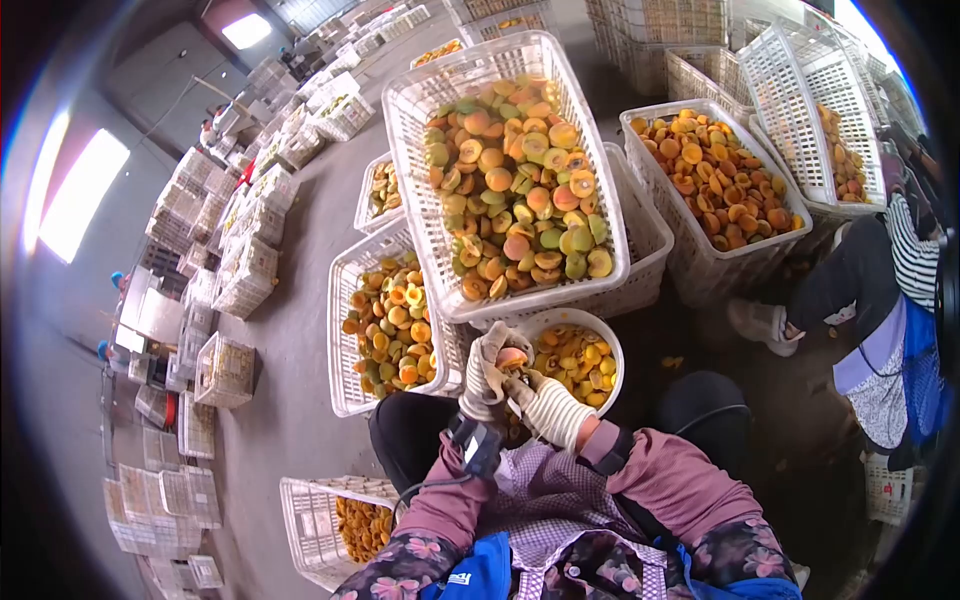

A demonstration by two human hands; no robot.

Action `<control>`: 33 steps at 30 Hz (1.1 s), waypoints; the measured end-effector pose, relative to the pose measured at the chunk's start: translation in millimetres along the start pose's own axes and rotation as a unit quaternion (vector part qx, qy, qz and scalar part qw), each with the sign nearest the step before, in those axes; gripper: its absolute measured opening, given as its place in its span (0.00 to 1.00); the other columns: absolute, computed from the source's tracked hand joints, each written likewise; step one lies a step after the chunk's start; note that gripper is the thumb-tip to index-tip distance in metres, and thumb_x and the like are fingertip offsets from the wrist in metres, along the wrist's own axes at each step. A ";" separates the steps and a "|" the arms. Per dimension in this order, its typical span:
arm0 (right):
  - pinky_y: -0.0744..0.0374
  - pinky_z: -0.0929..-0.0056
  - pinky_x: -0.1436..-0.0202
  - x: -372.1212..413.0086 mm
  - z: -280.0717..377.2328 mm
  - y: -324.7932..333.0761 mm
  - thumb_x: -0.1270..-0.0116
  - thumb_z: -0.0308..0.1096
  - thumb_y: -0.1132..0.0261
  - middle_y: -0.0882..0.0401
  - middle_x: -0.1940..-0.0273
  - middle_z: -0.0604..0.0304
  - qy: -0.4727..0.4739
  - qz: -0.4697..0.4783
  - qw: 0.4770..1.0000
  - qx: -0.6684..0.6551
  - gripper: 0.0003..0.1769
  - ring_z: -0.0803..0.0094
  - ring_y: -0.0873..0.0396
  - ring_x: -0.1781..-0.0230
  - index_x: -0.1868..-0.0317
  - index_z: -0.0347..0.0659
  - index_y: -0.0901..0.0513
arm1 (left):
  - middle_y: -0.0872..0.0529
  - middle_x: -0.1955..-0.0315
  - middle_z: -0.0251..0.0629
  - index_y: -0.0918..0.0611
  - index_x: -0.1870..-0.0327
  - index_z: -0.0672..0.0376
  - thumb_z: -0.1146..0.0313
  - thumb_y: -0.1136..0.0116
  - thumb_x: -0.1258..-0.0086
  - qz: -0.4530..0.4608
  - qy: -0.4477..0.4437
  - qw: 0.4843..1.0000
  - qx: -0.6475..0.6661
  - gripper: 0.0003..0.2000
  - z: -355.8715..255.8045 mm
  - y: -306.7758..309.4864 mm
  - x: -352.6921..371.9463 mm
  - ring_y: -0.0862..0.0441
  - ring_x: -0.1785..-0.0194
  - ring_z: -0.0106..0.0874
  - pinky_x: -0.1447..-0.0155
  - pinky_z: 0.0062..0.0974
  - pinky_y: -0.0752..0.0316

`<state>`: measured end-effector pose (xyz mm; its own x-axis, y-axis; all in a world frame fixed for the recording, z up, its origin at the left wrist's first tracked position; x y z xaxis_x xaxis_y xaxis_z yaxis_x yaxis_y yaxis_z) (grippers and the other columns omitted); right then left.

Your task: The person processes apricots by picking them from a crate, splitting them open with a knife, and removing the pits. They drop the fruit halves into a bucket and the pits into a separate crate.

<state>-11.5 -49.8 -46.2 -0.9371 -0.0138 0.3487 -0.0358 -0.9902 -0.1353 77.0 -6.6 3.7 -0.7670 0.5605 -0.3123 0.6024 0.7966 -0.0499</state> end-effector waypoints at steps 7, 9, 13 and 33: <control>0.40 0.76 0.86 39.0 17.0 -37.7 0.30 0.56 0.49 0.37 0.85 0.68 -0.141 0.177 0.911 -0.345 0.21 0.76 0.40 0.89 0.68 0.48 0.27 | 0.18 0.67 0.45 0.25 0.52 0.65 0.47 0.69 0.26 -0.162 0.019 0.953 -0.254 0.27 -76.9 1.8 -22.7 0.19 0.65 0.34 0.39 0.39 0.33; 0.43 0.78 0.87 38.4 21.9 -25.3 0.31 0.55 0.47 0.40 0.86 0.69 -0.131 0.086 0.881 -0.446 0.20 0.78 0.46 0.91 0.67 0.48 0.27 | 0.18 0.57 0.46 0.32 0.42 0.65 0.47 0.65 0.27 -0.181 -0.039 0.756 0.628 0.28 -16.8 58.7 -44.0 0.19 0.54 0.31 0.44 0.35 0.28; 0.40 0.77 0.87 20.9 14.1 0.2 0.32 0.54 0.45 0.35 0.86 0.67 -0.119 0.003 0.889 -0.442 0.19 0.76 0.40 0.91 0.69 0.47 0.27 | 0.18 0.57 0.49 0.24 0.54 0.64 0.56 0.51 0.32 -0.165 0.020 0.932 -0.321 0.18 -18.8 60.4 -89.5 0.19 0.55 0.41 0.57 0.33 0.23; 0.24 0.64 0.61 4.1 15.3 18.8 0.31 0.49 0.47 0.20 0.65 0.44 -0.032 -0.091 0.983 -0.153 0.25 0.52 0.20 0.66 0.45 0.35 0.29 | 0.23 0.54 0.36 0.32 0.42 0.61 0.62 0.50 0.28 -0.134 0.158 0.950 0.232 0.19 77.0 5.9 11.6 0.24 0.55 0.28 0.46 0.29 0.28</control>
<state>-10.7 -70.7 -33.1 -0.8818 0.1418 0.4498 -0.3134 -0.8889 -0.3340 88.7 -12.8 -73.2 -0.8901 0.4507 0.0678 0.3527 0.7753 -0.5239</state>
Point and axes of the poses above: each hand's wrist, its own x-axis away from the middle knuckle, its own y-axis out of the back of the hand, z = x × y, the point moved 9 cm from there along -x, towards the middle knuckle
